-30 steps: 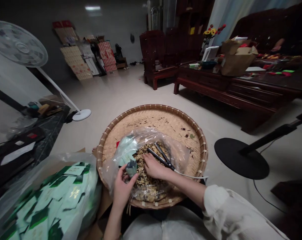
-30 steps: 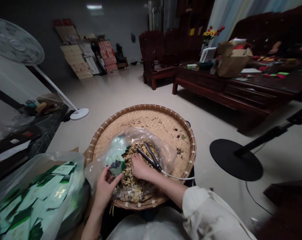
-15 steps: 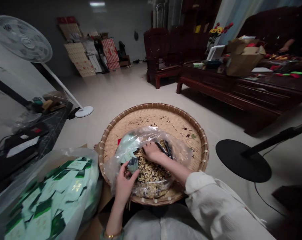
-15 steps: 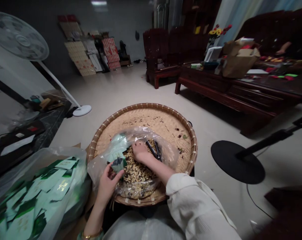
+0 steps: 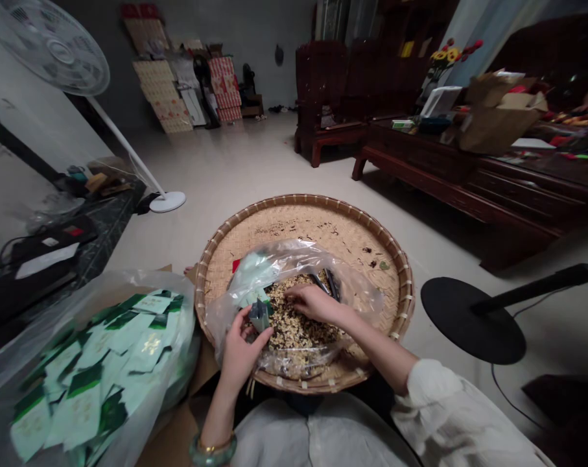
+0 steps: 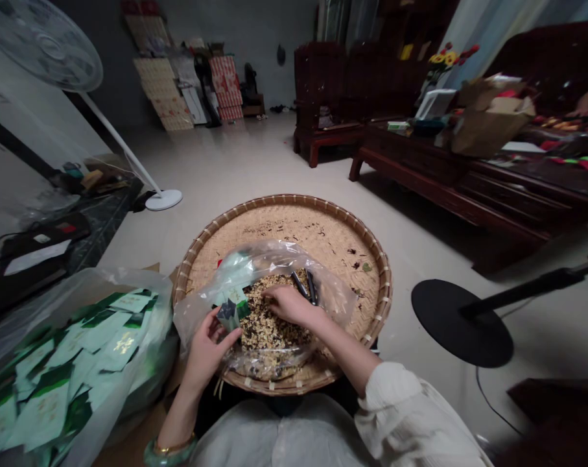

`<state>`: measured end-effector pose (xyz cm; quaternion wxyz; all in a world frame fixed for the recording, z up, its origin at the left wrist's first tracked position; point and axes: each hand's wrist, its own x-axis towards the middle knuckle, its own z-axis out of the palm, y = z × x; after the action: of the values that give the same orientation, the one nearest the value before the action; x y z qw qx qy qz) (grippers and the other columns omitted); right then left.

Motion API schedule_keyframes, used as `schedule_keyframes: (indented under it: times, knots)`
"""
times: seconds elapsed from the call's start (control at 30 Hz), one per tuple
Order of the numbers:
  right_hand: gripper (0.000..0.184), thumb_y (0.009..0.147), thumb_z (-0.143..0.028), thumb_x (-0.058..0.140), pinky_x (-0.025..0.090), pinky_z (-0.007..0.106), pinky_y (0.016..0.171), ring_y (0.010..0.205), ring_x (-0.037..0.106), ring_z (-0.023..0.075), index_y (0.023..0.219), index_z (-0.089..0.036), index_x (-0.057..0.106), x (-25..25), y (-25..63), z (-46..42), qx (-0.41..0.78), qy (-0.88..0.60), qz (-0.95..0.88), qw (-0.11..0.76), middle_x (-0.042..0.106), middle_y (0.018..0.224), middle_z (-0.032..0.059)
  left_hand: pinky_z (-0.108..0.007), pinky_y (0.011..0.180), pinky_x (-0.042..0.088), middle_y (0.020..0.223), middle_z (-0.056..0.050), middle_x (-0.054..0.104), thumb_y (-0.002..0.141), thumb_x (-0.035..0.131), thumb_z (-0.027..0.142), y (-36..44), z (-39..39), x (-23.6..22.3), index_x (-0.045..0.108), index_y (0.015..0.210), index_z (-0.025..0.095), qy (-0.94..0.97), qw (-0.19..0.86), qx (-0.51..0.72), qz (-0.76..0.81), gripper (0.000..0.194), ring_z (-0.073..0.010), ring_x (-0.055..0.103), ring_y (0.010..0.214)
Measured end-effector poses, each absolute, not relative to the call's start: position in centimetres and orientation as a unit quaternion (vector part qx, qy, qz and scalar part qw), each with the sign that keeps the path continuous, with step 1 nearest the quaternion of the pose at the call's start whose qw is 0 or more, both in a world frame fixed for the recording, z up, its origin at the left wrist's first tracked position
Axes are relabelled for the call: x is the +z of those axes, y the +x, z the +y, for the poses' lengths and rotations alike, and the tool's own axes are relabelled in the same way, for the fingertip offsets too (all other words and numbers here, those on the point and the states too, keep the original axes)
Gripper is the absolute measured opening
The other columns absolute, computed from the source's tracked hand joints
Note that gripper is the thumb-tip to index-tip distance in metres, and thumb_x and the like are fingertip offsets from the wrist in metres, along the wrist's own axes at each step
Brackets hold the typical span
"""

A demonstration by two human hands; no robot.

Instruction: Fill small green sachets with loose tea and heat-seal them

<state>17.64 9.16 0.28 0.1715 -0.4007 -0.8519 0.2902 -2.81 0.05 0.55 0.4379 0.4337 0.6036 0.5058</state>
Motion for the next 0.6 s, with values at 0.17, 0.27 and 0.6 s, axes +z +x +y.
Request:
schedule_keyframes:
  times: [0.17,0.27,0.6]
  knots:
    - [0.059,0.070,-0.027,0.073,0.044,0.040,0.091,0.109,0.057,0.0303,0.126,-0.014,0.056,0.9,18.4,8.0,0.275,-0.484,-0.820,0.135,0.059,0.121,0.0169,-0.037,0.082,0.056,0.109,-0.012,0.066,0.057,0.077,0.033,-3.0,0.0,0.9,0.054,0.108,0.016,0.418,0.445,0.508,0.607,0.059,-0.0219,0.069,0.087]
    - [0.048,0.067,-0.020,0.075,0.046,0.036,0.087,0.101,0.060,0.0276,0.114,-0.015,0.063,0.8,17.7,7.6,0.293,-0.462,-0.827,0.133,0.064,0.110,0.0135,-0.037,0.085,0.054,0.110,-0.013,0.065,0.057,0.077,0.033,-2.9,0.0,0.9,0.053,0.108,0.016,0.418,0.449,0.507,0.606,0.059,-0.0224,0.068,0.091]
    - [0.073,0.064,-0.034,0.079,0.036,0.044,0.100,0.124,0.043,0.0332,0.130,-0.016,0.051,0.1,15.3,7.2,0.278,-0.431,-0.844,0.159,0.048,0.134,0.0178,-0.037,0.082,0.055,0.107,-0.012,0.066,0.058,0.076,0.033,-2.7,-0.1,1.0,0.053,0.108,0.016,0.436,0.432,0.502,0.609,0.058,-0.0220,0.068,0.087]
